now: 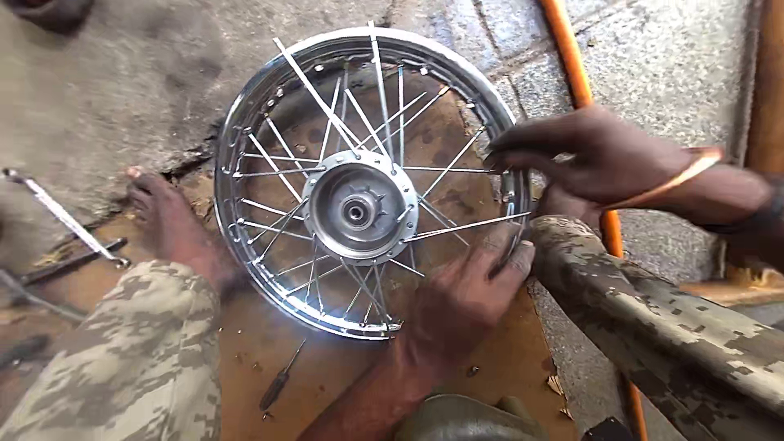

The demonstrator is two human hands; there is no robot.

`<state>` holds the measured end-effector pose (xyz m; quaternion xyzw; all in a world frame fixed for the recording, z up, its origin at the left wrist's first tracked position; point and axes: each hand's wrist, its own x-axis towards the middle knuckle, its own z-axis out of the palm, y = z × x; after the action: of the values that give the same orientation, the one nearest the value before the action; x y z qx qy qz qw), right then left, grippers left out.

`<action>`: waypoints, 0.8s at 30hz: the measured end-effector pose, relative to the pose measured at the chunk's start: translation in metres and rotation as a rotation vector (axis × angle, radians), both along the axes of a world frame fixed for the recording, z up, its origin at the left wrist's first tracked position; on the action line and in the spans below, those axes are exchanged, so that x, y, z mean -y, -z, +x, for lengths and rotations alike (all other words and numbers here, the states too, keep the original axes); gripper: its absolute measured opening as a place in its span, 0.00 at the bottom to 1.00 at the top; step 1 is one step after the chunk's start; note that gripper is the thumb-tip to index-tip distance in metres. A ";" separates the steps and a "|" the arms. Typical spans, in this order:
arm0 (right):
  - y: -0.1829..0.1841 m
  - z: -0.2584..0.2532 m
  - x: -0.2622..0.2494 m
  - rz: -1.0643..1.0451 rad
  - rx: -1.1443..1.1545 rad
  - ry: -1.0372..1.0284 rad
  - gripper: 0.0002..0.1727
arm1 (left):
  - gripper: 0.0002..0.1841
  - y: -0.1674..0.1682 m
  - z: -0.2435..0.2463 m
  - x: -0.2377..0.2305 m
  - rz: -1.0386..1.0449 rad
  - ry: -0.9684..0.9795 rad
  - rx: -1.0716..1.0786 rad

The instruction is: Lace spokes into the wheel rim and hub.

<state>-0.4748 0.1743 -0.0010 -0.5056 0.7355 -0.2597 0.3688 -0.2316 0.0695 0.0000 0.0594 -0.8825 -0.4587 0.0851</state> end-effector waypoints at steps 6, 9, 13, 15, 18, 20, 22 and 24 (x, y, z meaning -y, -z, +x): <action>-0.035 0.007 -0.008 -0.110 0.029 0.056 0.16 | 0.11 -0.005 0.104 0.053 0.276 -0.663 0.242; -0.035 0.072 0.011 0.070 0.233 -0.175 0.11 | 0.13 0.009 0.146 0.058 0.349 -0.770 0.456; -0.009 0.125 0.037 0.518 0.526 -0.359 0.20 | 0.12 0.014 0.149 0.040 0.420 -0.689 0.585; -0.001 0.139 0.048 0.663 0.625 -0.324 0.25 | 0.11 0.016 0.140 0.037 0.443 -0.660 0.616; 0.009 0.155 0.057 0.746 0.644 -0.224 0.24 | 0.08 0.016 0.129 0.037 0.451 -0.620 0.600; 0.019 0.163 0.062 0.732 0.564 -0.179 0.24 | 0.07 0.015 0.127 0.037 0.491 -0.602 0.571; 0.025 0.170 0.067 0.685 0.509 -0.135 0.23 | 0.07 0.014 0.129 0.034 0.536 -0.614 0.556; 0.026 0.174 0.070 0.601 0.483 -0.114 0.17 | 0.10 0.016 0.132 0.034 0.588 -0.615 0.547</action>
<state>-0.3012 0.1039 -0.0274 -0.3394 0.6414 -0.1235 0.6769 -0.0992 0.0354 -0.0157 0.4561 -0.6475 -0.6094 -0.0387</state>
